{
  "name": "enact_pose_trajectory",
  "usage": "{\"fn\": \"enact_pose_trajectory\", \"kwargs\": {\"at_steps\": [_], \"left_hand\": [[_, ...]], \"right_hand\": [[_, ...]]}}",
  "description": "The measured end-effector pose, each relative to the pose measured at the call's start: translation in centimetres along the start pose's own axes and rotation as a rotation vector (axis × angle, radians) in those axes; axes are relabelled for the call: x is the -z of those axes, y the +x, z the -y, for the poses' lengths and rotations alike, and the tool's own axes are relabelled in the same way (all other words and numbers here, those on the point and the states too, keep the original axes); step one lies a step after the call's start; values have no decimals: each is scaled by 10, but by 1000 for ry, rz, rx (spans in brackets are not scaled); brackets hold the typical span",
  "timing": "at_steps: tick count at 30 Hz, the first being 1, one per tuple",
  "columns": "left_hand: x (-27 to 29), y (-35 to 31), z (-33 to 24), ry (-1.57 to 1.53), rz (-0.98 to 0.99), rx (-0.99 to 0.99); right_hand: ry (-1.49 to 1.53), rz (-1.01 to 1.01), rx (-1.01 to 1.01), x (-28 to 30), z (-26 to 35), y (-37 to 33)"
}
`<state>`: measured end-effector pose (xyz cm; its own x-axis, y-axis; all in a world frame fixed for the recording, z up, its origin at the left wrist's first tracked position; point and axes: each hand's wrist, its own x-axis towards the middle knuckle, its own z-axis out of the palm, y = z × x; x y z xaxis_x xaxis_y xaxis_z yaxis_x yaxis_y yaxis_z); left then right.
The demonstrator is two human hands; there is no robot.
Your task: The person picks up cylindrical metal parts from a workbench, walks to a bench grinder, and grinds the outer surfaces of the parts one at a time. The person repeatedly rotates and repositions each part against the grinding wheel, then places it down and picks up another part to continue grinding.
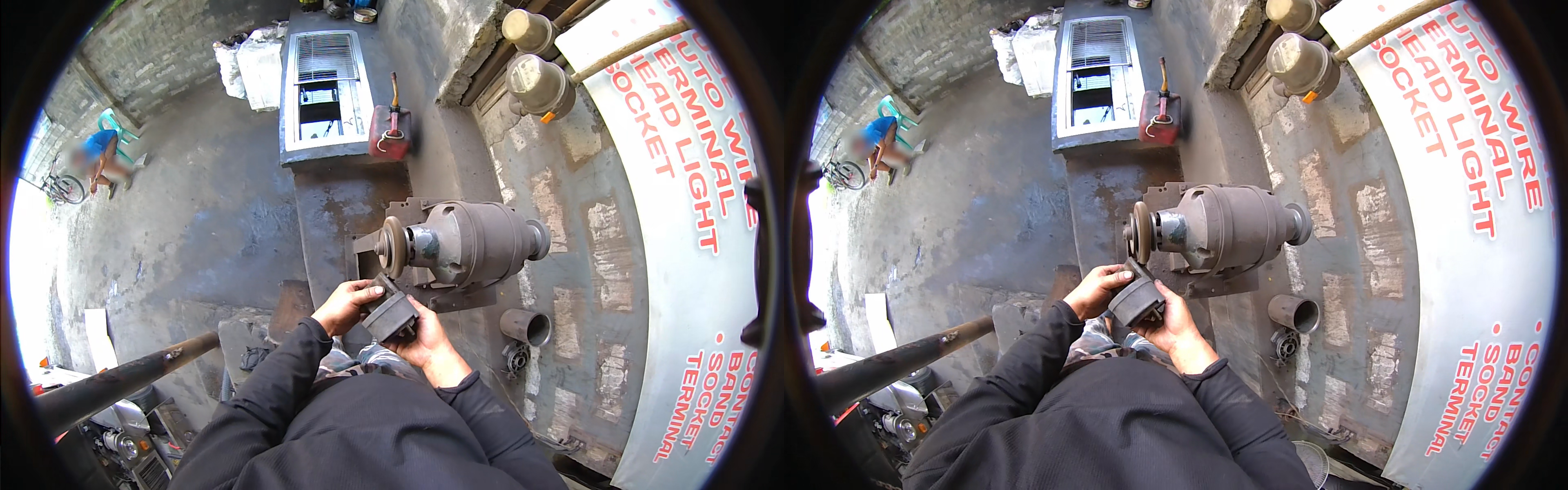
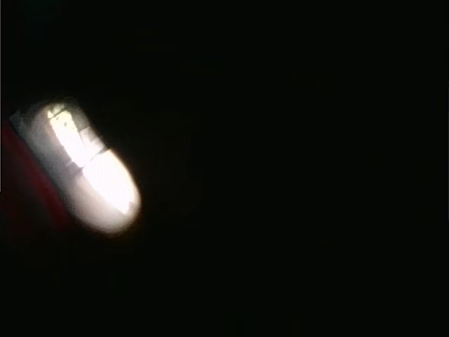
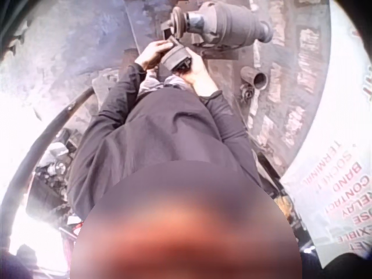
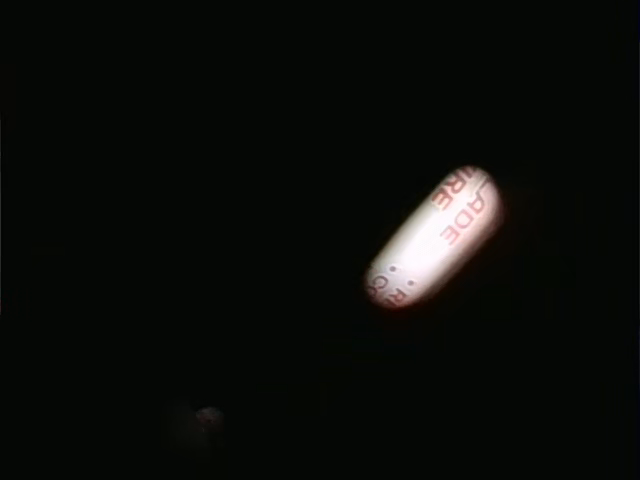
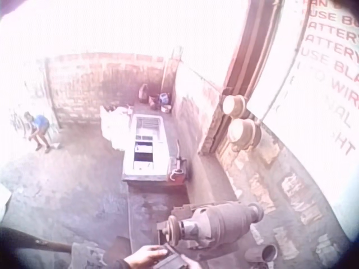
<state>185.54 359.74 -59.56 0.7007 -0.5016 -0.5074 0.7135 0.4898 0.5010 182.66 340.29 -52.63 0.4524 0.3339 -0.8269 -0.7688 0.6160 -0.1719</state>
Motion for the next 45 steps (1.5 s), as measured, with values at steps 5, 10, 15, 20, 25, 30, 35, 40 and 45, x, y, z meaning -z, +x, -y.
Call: {"fn": "enact_pose_trajectory", "kwargs": {"at_steps": [5, 10, 15, 20, 25, 30, 35, 40, 45], "left_hand": [[7, 4, -2, -22, 62, 21], [21, 14, 0, -117, 66, 61], [21, 1, 0, 9, 51, 44], [-4, -13, 14, 501, -105, -249], [-17, -15, 19, 590, -251, -328], [-25, -16, 12, 702, -379, -347], [-33, -21, 2, 812, -431, -325], [-31, -18, -1, 695, -384, -259], [-21, -10, 6, 653, -360, -301]], "right_hand": [[-55, -107, 18, -14, -3, -5], [-77, -118, 21, -18, -3, 3], [-118, -82, -9, 7, -12, -1], [-6, 254, 14, 49, -20, 1], [30, 350, 61, 69, -12, 25], [6, 365, 34, 67, -1, 35], [1, 345, 38, 61, -2, 34], [1, 364, 38, 59, -2, 33], [19, 342, 16, 50, 1, 29]]}}
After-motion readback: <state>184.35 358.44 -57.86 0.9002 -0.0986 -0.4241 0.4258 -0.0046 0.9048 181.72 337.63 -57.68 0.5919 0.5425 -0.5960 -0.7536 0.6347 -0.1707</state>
